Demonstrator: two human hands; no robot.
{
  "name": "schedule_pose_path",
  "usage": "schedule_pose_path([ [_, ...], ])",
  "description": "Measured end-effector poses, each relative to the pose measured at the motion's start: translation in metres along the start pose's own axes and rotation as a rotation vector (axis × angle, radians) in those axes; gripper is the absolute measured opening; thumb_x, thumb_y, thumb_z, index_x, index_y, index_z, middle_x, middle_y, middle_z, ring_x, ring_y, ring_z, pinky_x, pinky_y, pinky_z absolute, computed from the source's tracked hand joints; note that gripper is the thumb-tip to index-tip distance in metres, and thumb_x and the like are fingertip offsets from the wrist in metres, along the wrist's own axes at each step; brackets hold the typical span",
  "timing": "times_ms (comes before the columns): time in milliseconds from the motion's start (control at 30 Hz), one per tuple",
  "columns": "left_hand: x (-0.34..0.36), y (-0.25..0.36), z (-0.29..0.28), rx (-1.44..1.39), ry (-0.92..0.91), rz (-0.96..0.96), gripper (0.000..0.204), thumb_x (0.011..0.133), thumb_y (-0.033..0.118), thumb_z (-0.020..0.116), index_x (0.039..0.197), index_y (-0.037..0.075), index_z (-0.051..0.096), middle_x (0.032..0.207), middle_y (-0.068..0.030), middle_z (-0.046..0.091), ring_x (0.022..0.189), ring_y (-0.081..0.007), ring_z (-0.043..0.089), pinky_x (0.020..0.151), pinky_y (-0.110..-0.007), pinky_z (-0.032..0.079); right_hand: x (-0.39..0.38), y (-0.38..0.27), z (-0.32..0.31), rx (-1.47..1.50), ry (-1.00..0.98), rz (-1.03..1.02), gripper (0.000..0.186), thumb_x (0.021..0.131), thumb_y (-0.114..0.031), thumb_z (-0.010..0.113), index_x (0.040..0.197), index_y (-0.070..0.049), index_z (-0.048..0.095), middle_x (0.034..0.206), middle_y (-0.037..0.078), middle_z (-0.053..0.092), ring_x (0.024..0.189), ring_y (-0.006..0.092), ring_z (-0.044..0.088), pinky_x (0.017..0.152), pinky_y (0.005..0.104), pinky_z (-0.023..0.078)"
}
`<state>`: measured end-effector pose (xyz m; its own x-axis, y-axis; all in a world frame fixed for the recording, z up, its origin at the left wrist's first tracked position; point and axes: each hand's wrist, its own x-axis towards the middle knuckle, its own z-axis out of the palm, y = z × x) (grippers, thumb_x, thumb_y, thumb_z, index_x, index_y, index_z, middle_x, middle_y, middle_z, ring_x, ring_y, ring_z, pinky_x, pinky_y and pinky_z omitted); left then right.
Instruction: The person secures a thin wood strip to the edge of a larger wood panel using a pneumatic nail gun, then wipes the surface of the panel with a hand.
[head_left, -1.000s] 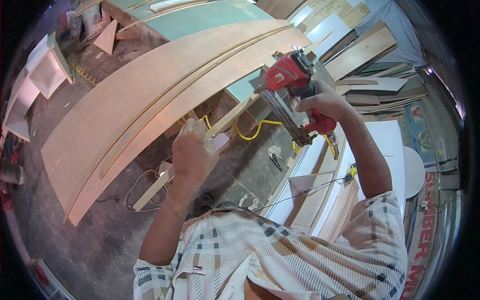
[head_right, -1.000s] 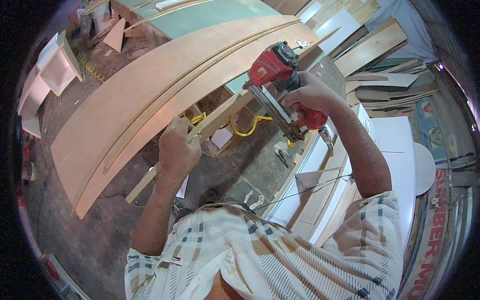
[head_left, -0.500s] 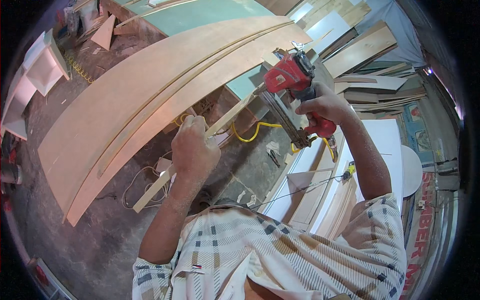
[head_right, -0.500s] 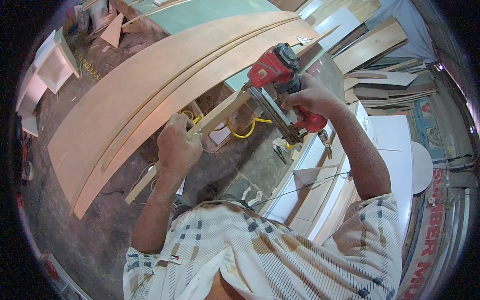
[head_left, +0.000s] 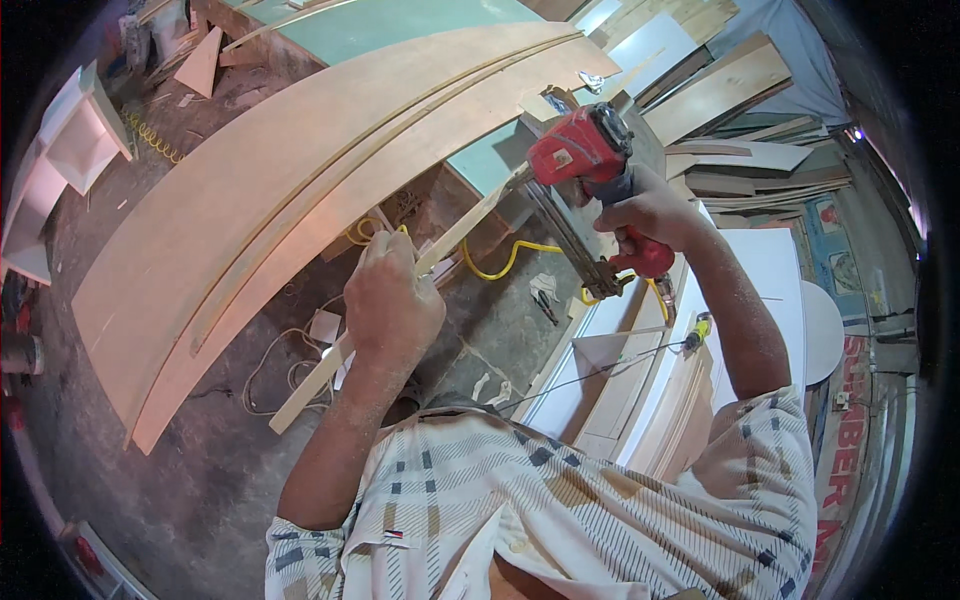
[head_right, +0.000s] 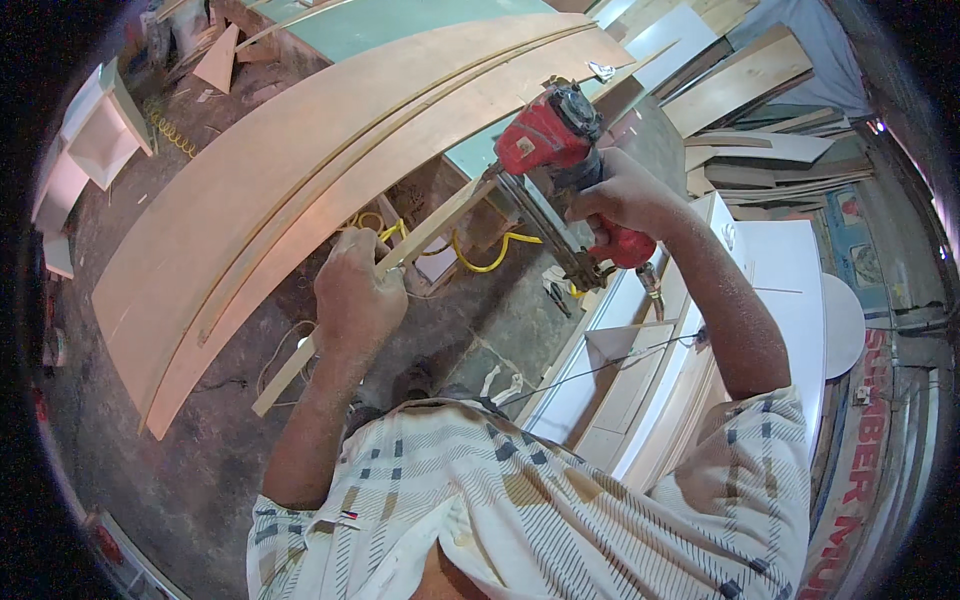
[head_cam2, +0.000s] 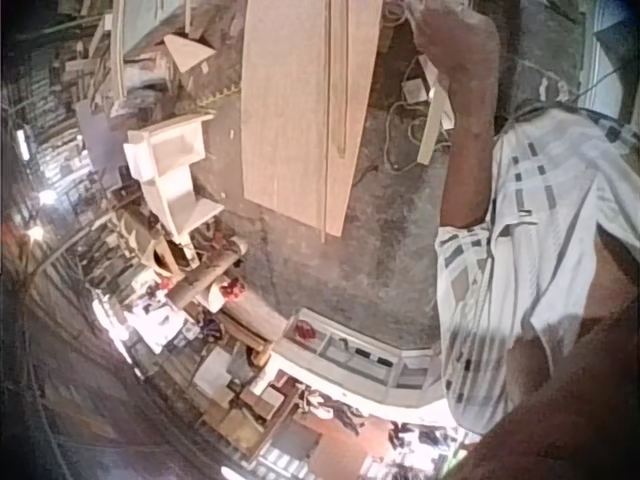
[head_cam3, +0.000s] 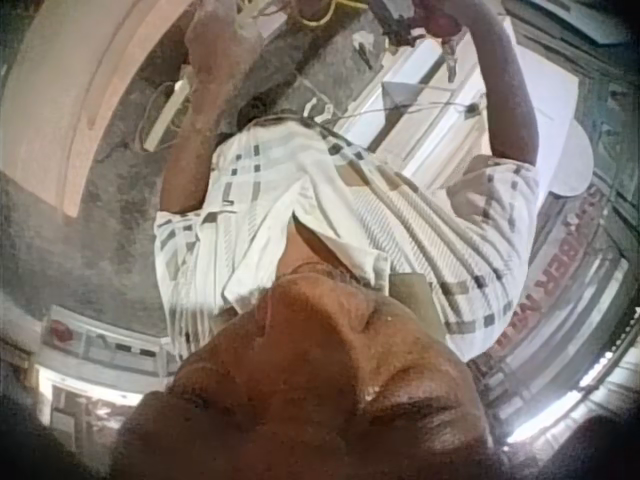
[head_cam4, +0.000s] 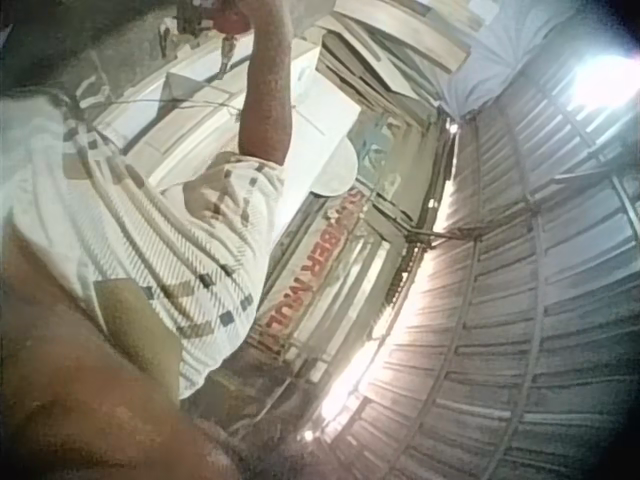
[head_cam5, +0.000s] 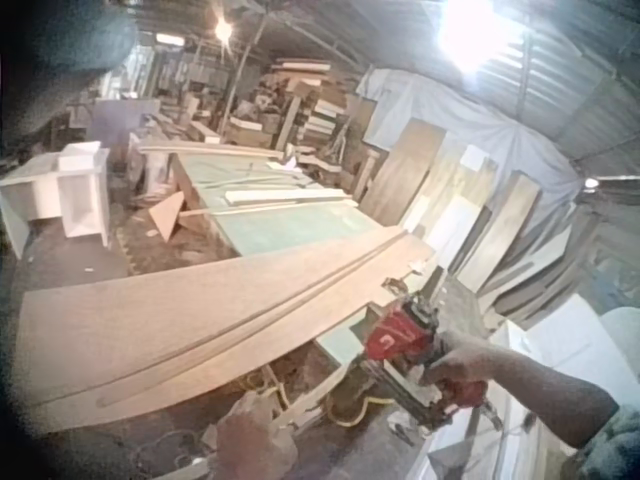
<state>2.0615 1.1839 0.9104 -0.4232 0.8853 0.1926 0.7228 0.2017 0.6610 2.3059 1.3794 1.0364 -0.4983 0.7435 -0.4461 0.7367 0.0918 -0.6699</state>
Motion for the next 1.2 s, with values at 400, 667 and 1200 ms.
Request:
schedule_pose_path([
  [400,-0.008,-0.004,-0.007,0.06,-0.039,0.038,0.025,0.079,0.003,0.07,0.102,-0.001,0.06,0.103,-0.02,0.061,0.098,-0.0395,0.067,0.082,-0.049,0.057,-0.005,-0.014,0.008,0.015,0.006,-0.03,0.023,0.073,-0.003,0.074,0.093,0.002,0.066,0.071,0.006,0.065,0.053,0.0151,0.063,0.045,0.0307,0.053],
  [667,-0.042,-0.023,-0.053,0.091,-0.033,0.106,0.025,0.082,0.012,0.078,0.1,0.0,0.064,0.096,-0.0204,0.067,0.087,-0.0431,0.068,0.079,-0.052,0.054,0.0,-0.006,0.005,0.022,0.04,0.032,0.031,0.072,0.0,0.072,0.102,0.002,0.063,0.065,0.005,0.06,0.048,0.0169,0.06,0.047,0.0338,0.051],
  [1200,-0.047,-0.036,-0.053,-0.024,0.047,0.075,0.017,0.08,0.008,0.08,0.088,0.001,0.067,0.088,-0.0179,0.063,0.08,-0.0403,0.067,0.072,-0.05,0.052,-0.021,-0.027,0.024,-0.009,0.092,-0.029,0.028,0.072,-0.004,0.078,0.097,0.002,0.068,0.07,0.004,0.065,0.052,0.0146,0.063,0.047,0.0299,0.051],
])
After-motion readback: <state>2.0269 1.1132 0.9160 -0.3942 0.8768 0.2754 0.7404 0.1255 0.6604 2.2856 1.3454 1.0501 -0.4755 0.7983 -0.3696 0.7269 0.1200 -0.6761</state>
